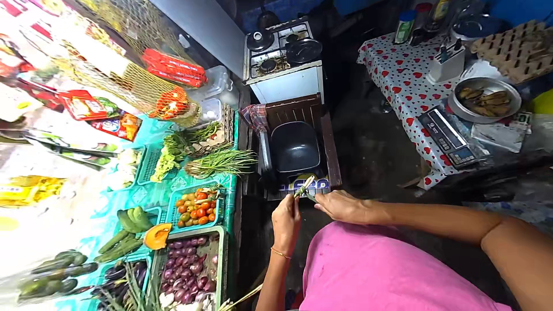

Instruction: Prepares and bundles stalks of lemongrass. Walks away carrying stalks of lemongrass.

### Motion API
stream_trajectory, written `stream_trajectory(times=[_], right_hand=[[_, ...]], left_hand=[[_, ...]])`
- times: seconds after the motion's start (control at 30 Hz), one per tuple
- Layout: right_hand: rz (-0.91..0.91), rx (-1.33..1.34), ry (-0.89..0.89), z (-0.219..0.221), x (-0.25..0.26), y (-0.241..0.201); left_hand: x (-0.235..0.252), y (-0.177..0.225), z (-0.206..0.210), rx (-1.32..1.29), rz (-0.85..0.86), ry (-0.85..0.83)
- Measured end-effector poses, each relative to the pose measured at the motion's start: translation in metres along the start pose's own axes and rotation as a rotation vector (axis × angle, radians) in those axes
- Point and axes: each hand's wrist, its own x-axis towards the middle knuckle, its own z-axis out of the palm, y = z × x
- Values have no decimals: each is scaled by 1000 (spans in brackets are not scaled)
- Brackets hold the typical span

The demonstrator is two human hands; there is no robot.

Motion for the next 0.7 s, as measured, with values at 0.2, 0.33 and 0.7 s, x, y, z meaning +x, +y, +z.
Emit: stream_trajectory(times=[0.2, 0.33, 0.7], right_hand=[[-297, -103, -125, -67, 14, 3], [-470, 680, -173, -48, 42, 43], [-136, -191, -7, -40, 1, -21]], left_hand=[[-10, 11, -4, -173, 275, -265], [-6, 13, -25, -605, 292, -210], [-2, 11, 4, 89, 138, 170]])
